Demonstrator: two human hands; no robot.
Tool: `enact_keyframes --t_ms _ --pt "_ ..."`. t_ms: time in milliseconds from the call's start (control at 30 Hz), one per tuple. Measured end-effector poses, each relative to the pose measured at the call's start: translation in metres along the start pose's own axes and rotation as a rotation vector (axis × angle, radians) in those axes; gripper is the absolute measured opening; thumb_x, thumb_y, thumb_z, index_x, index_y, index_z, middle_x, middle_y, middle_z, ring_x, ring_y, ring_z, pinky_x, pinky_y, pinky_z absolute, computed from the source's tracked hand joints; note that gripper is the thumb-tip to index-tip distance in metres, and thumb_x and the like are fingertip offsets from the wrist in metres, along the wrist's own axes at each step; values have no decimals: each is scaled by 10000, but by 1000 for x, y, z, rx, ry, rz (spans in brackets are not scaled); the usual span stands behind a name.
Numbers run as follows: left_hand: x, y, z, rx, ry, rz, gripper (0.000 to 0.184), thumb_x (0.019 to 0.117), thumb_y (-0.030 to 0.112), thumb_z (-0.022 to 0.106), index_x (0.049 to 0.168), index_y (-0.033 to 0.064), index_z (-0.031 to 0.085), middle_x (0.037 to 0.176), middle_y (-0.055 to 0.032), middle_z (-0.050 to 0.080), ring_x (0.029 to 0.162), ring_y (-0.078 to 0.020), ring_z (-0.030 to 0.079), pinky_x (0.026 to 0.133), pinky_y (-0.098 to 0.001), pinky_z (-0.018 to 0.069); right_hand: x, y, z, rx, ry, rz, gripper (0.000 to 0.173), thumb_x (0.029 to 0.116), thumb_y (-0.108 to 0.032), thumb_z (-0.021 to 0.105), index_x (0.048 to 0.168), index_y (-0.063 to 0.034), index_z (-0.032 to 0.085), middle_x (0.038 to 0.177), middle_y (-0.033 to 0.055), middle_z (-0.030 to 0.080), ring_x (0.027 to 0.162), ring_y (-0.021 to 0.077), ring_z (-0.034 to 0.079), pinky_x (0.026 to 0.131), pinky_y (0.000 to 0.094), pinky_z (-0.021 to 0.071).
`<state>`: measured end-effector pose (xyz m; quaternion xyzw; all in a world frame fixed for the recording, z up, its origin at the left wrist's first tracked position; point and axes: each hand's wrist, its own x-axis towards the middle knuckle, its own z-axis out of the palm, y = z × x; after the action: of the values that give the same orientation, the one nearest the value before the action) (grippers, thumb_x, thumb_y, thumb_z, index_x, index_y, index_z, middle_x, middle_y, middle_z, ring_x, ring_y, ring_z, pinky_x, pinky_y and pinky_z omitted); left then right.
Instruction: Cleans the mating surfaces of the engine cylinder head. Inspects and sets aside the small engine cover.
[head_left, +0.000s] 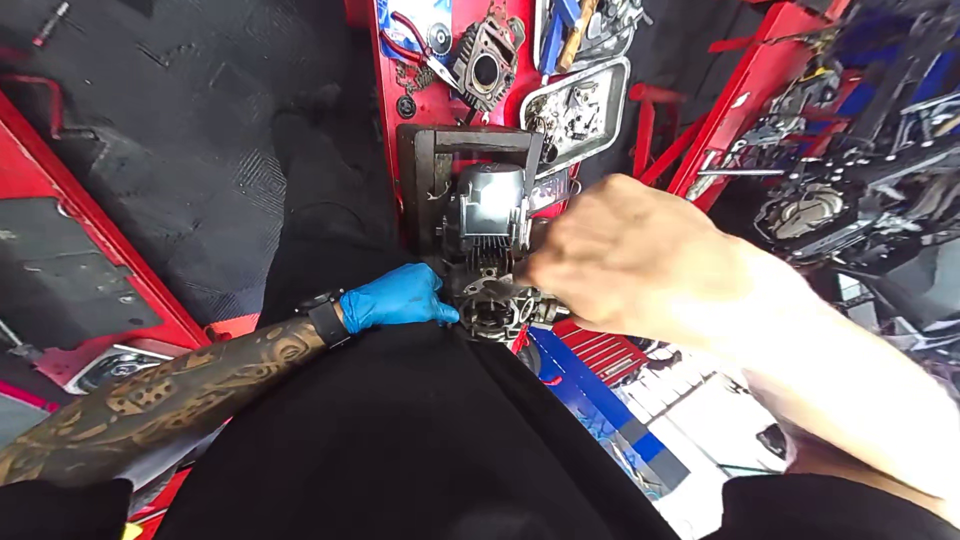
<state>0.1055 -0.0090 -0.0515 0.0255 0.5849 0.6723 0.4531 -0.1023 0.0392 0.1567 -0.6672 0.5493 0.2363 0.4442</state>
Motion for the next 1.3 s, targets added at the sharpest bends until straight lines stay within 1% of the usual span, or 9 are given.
enact_keyframes --t_ms 200,500,633,800,967,1067,1133,1200,1300 --pt "0 4 -4 -2 -27 -21 476 911 501 745 753 65 637 654 -24 592 626 -160 567 628 -416 474 -52 3 55 196 184 121 273 921 -283 591 1100 -337 790 708 -32 617 543 184 577 456 405 414" --pt "-2 9 -13 151 -74 43 514 932 554 688 800 58 656 667 -38 576 635 -174 558 627 -434 473 -129 -65 151 628 847 610 329 977 -331 662 1287 -244 730 911 12 698 687 79 593 586 310 493" --pt "-5 15 -12 176 -83 32 503 935 562 683 908 61 707 744 -43 650 700 -156 611 695 -429 514 -114 -131 206 796 967 742 380 981 -312 644 1346 -221 696 980 86 716 760 132 640 645 327 537" --pt "-12 25 -8 139 -81 -28 500 930 579 682 1004 87 723 827 -14 703 777 -105 653 751 -384 540 -73 -209 231 876 1073 887 400 956 -282 640 1339 -181 695 987 71 729 754 118 655 620 313 549" --pt "-18 26 -1 119 -39 -24 512 915 626 671 1043 136 745 850 37 729 800 -43 666 778 -328 551 -21 -247 234 755 1144 1106 380 964 -243 633 1323 -145 712 966 69 721 702 109 644 552 285 512" --pt "-20 24 7 165 30 -12 563 899 688 642 1018 150 756 895 16 731 874 -89 675 825 -389 541 -4 -252 236 746 1188 1146 384 956 -234 635 1315 -126 719 948 65 719 709 99 641 563 265 514" --pt "-23 25 12 174 98 -51 696 874 713 654 1235 121 708 1056 -30 750 1019 -140 698 942 -444 549 1 -253 236 749 1199 1157 385 957 -234 638 1313 -112 717 945 68 716 713 93 639 578 252 522" --pt "-24 28 17 187 165 -89 907 853 741 654 1437 56 546 1100 -74 750 1035 -190 715 964 -486 555 5 -252 236 743 1217 1164 386 958 -238 641 1310 -100 718 938 70 719 711 87 635 586 239 520" --pt "-25 31 23 295 206 -103 1055 826 816 603 1512 31 444 1074 -79 758 1016 -224 726 941 -529 560 9 -251 237 730 1219 1169 393 969 -261 630 1322 -107 712 911 72 703 688 100 623 561 251 506"
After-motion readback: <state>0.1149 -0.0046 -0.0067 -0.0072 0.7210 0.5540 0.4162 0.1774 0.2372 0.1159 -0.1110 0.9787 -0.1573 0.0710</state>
